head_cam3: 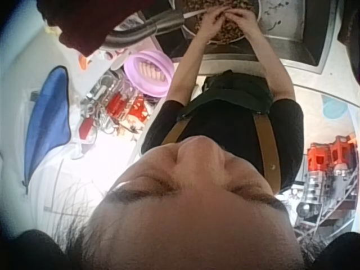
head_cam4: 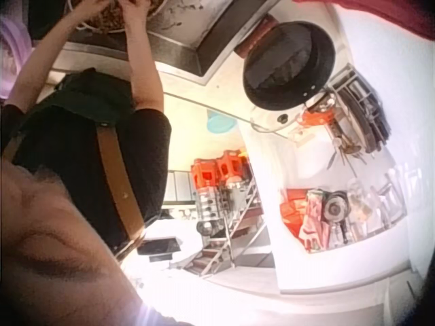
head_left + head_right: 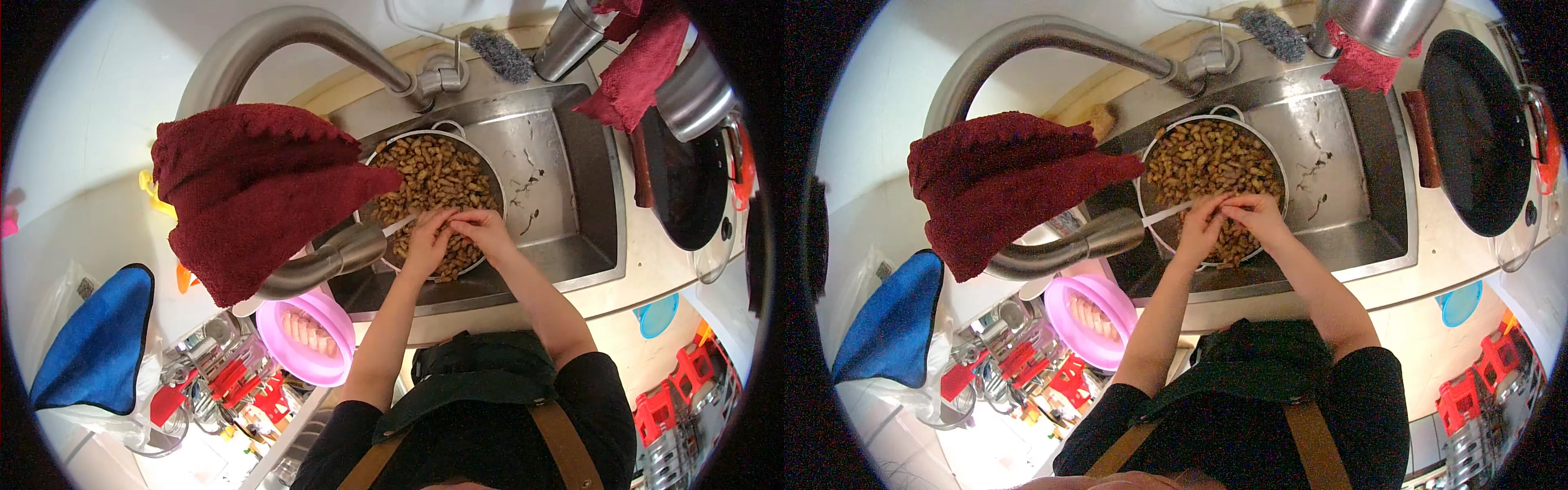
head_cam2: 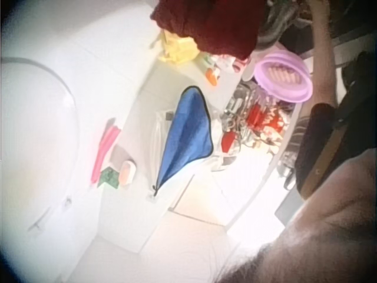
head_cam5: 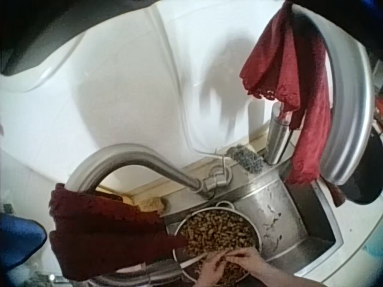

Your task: Washing peanuts in a strainer under running water in a sink.

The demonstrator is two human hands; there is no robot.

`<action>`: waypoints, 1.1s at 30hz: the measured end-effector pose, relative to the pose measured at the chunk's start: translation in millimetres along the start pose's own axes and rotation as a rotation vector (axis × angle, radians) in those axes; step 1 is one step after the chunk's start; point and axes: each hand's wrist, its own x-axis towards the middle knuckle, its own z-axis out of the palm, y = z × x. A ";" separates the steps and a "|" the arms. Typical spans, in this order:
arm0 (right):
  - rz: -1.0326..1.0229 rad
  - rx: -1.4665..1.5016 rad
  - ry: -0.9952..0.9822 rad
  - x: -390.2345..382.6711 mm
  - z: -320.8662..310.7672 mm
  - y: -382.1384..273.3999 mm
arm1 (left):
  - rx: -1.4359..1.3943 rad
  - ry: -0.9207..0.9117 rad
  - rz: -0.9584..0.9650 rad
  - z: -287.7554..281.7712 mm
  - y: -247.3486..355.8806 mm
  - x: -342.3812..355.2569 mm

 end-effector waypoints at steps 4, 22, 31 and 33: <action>-0.214 -0.042 0.025 -1.8 1.6 14.4 | -0.042 -0.055 -0.196 0.8 -2.4 -6.9; -0.339 0.199 0.298 -40.6 -9.9 -26.9 | -0.555 0.094 -0.629 -36.8 -76.1 -22.0; -0.183 -1.145 0.461 -8.3 -129.5 -19.7 | 0.016 -0.064 -0.147 -20.3 -66.7 -13.0; -0.140 -1.720 0.541 -9.3 -126.8 -20.7 | 0.024 0.049 -0.127 -24.4 -71.7 -9.4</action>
